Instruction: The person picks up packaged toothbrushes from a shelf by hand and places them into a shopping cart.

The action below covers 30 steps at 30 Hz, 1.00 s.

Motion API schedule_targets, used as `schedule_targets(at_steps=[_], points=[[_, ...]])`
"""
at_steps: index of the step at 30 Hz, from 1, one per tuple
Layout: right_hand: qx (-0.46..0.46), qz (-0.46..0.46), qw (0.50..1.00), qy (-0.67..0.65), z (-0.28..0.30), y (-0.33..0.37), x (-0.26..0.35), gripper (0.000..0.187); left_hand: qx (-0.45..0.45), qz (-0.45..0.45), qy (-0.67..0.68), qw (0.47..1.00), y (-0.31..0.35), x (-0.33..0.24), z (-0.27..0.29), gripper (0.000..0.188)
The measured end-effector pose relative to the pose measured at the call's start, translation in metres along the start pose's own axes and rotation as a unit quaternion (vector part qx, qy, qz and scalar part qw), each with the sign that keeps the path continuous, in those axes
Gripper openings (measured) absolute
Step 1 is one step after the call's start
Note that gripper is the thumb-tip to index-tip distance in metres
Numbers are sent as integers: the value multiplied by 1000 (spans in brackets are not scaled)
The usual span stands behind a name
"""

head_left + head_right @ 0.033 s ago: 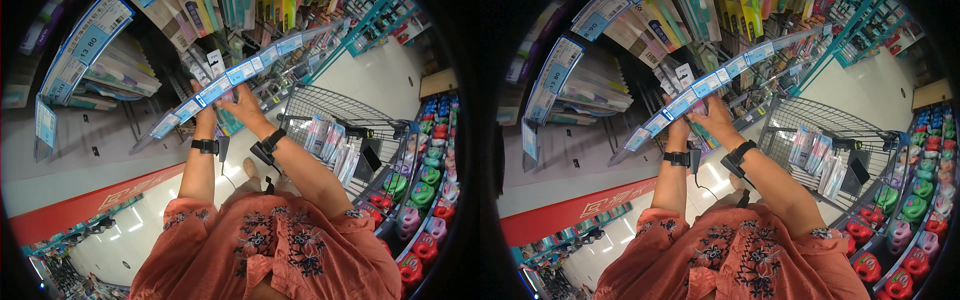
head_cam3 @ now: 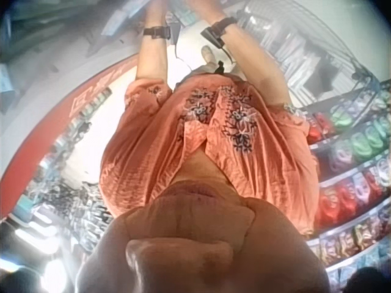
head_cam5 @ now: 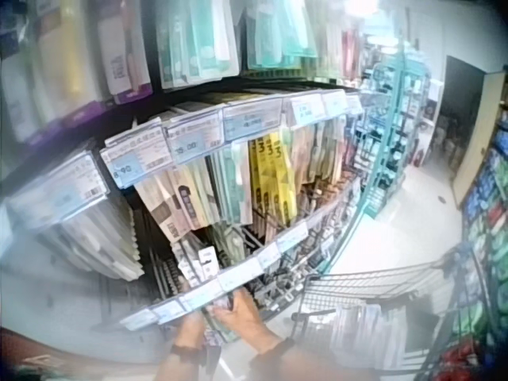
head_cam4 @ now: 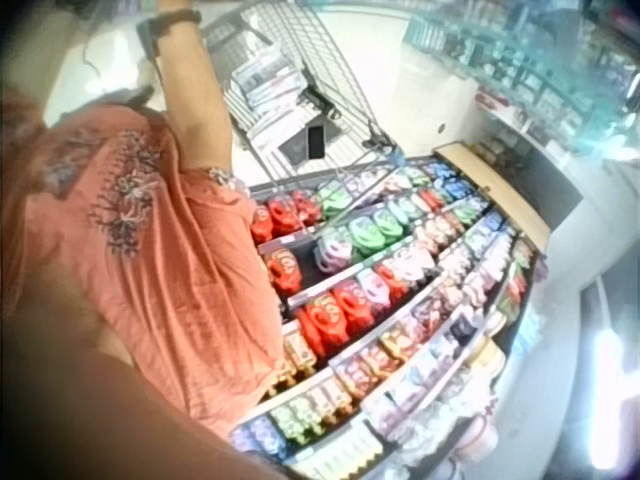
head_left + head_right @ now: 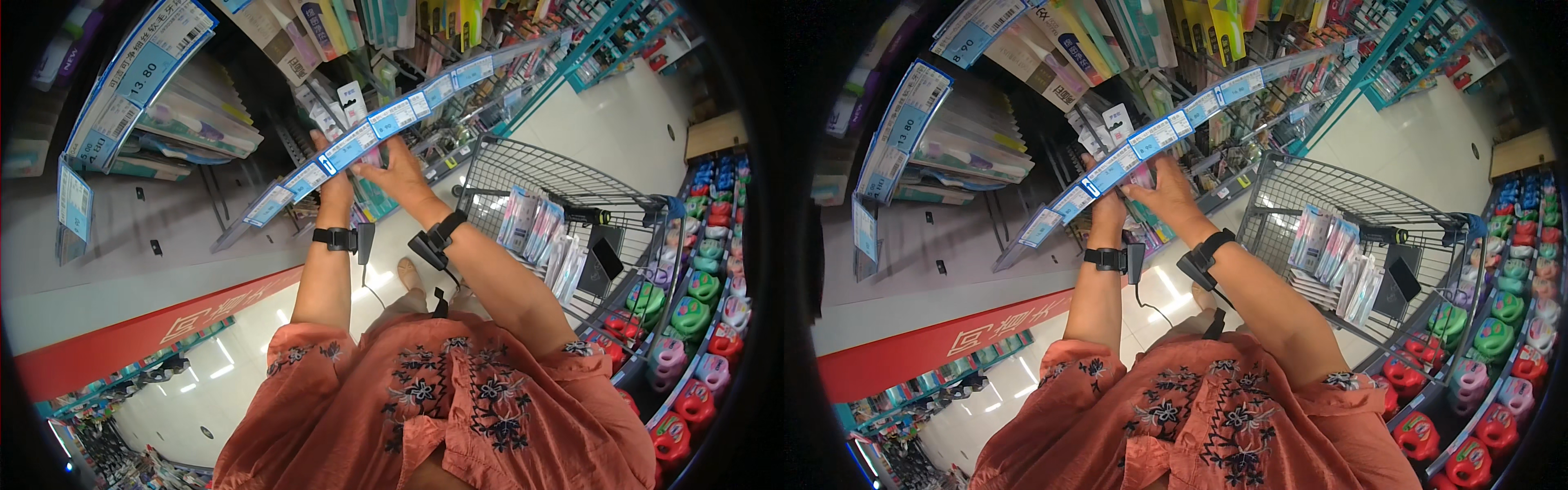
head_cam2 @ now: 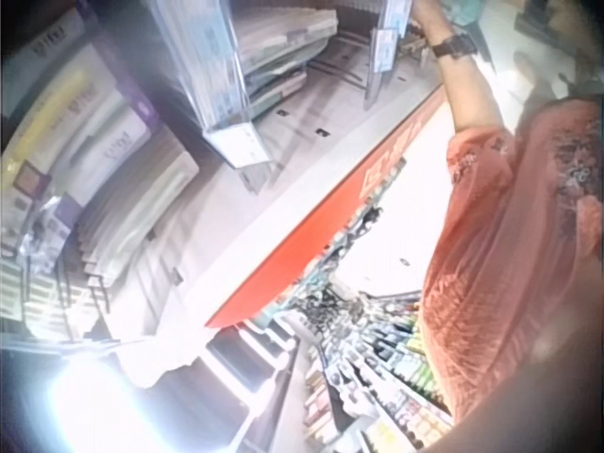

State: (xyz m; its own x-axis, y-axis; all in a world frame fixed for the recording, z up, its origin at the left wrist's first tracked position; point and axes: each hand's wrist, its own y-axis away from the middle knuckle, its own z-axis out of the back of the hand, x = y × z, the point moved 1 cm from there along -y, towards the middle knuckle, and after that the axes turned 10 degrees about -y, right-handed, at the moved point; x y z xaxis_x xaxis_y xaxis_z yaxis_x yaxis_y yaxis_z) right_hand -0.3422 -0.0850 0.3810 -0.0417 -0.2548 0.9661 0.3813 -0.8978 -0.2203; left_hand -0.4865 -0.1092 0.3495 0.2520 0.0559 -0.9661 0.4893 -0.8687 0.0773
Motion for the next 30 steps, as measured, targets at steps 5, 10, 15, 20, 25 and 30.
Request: schedule_targets(at_steps=[5,10,15,20,25,30], points=[[2,-1,1000,-31,4,1,3,67,-6,-25,-50,998,0,-7,-1,75],[41,-26,994,-95,0,-5,-1,70,4,-4,-57,998,5,-21,-6,72],[39,-22,993,-112,0,4,3,64,-13,-16,-90,996,6,-21,-5,74],[38,-35,990,-135,0,6,0,60,-26,-31,-68,997,-11,-18,-3,73],[30,-23,989,-140,0,-3,-4,59,-4,-3,40,999,-25,-25,-6,56],[35,-43,994,-89,-5,2,-10,63,-10,-120,-132,984,-27,-10,14,62]])
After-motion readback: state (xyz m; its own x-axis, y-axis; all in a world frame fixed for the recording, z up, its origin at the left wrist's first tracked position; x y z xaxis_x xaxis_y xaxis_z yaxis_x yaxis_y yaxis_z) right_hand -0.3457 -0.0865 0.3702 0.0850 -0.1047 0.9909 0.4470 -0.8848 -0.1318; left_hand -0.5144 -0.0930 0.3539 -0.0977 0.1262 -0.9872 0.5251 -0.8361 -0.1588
